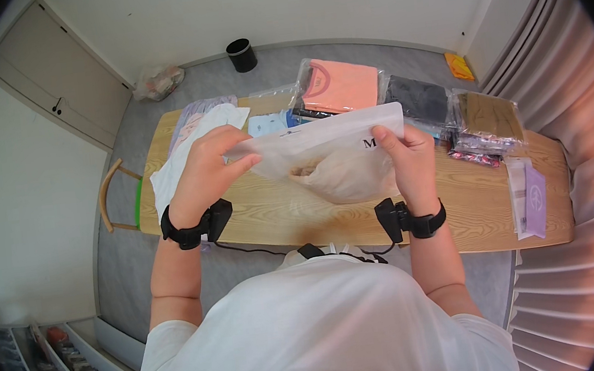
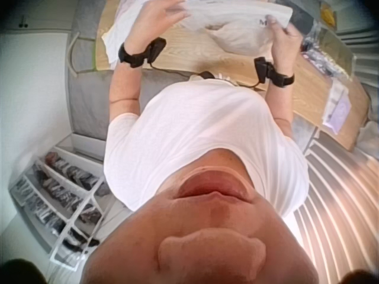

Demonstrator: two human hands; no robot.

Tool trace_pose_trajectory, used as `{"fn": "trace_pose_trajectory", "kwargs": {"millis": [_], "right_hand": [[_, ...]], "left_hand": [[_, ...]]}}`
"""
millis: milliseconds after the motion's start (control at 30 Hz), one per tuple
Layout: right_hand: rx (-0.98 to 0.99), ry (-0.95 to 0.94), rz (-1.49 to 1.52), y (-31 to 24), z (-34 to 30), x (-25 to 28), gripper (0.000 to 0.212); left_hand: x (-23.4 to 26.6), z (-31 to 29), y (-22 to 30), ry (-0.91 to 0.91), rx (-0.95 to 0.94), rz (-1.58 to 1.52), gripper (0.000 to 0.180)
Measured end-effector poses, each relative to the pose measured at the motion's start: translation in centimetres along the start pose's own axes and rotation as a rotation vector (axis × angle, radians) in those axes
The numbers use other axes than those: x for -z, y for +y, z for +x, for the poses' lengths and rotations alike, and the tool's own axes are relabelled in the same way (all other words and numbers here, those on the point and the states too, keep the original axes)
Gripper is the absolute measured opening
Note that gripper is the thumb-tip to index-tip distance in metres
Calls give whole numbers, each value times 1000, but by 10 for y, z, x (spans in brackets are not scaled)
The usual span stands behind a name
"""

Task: The person is folding clothes and placing them into plastic shipping bags.

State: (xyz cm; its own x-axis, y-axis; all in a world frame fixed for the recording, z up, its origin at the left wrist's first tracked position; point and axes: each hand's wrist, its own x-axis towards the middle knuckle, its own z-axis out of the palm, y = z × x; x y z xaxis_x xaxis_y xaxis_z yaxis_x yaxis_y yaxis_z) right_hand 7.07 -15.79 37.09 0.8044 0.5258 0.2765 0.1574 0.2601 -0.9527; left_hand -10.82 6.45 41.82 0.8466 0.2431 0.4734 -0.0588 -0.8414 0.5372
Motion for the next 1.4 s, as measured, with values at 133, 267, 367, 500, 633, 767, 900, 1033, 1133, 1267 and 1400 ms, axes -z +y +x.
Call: {"fn": "trace_pose_trajectory", "kwargs": {"millis": [133,267,367,500,633,767,900,1033,1133,1267,1400], "right_hand": [[-2,-18,1,0,-1,2,20],[1,-45,-48,0,-4,0,20],[-18,-51,-36,1,-4,-1,20],[-29,-83,-66,-1,-5,-3,18],[-33,-94,-76,1,-5,-3,18],[-60,-64,-66,3,-5,-6,17],[-56,-114,-48,3,-5,-8,15],[-60,-99,-62,2,-6,-9,15],[-63,-107,-74,3,-5,-8,16],[-63,-112,-38,3,-7,-11,17],[-71,-129,-28,6,-7,-11,18]], "left_hand": [[-1,2,2,-44,31,11,14],[-1,1,5,-51,40,108,14],[-7,2,7,-7,-36,48,14],[-10,5,18,-50,-42,44,13],[-13,6,21,-64,21,101,13],[-21,8,21,32,-65,20,13],[-24,12,25,-44,-103,70,13],[-27,15,25,-13,-143,121,13],[-31,17,33,56,-190,11,13],[-36,18,31,-20,-146,27,12],[-39,20,32,-8,-152,57,13]]}}
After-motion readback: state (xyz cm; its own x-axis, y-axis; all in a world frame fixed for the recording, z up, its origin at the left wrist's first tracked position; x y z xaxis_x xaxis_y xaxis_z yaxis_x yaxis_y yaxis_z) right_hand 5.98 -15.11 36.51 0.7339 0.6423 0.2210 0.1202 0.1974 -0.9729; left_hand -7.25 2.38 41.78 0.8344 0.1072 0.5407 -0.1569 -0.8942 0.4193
